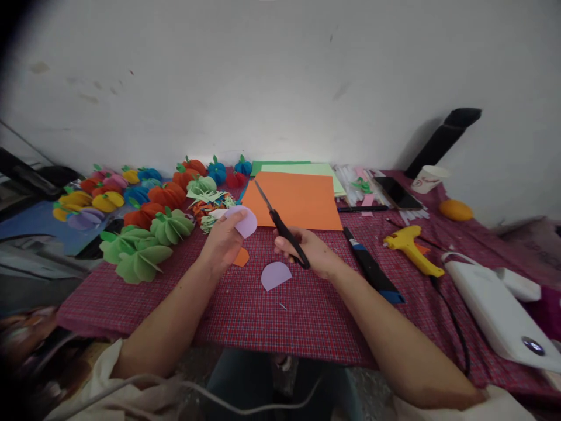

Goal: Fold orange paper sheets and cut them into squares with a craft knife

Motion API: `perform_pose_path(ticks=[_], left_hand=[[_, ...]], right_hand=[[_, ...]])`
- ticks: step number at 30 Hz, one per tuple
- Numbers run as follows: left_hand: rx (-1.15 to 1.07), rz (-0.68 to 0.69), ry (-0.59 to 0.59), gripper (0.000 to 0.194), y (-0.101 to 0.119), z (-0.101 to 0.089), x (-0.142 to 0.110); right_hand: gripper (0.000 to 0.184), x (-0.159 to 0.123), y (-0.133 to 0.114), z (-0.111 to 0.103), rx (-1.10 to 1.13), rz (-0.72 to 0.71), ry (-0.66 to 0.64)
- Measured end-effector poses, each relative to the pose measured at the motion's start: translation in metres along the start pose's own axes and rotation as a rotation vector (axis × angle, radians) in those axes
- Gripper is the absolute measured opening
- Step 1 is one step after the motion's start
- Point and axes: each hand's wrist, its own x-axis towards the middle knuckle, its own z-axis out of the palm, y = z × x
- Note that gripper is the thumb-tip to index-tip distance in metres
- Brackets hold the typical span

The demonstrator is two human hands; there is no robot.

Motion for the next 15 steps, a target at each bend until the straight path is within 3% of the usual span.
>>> perform_pose_path(ticks=[7,11,15], left_hand=[[0.213,-0.025,-0.180,0.020,-0.009,0.002,-0.009],[0.408,0.035,-0.195,0.018,-0.014,0.003,-0.011],[0.418,0.030,-0.213,0.018,-0.018,0.006,-0.012]], right_hand=[[0.043,0.007,0.001,0.009,0.114,-0.130,0.178],[0.042,0.011,0.003,0.006,0.165,-0.173,0.303],[0.042,0.011,0.002,0.003,0.163,-0.162,0.305]])
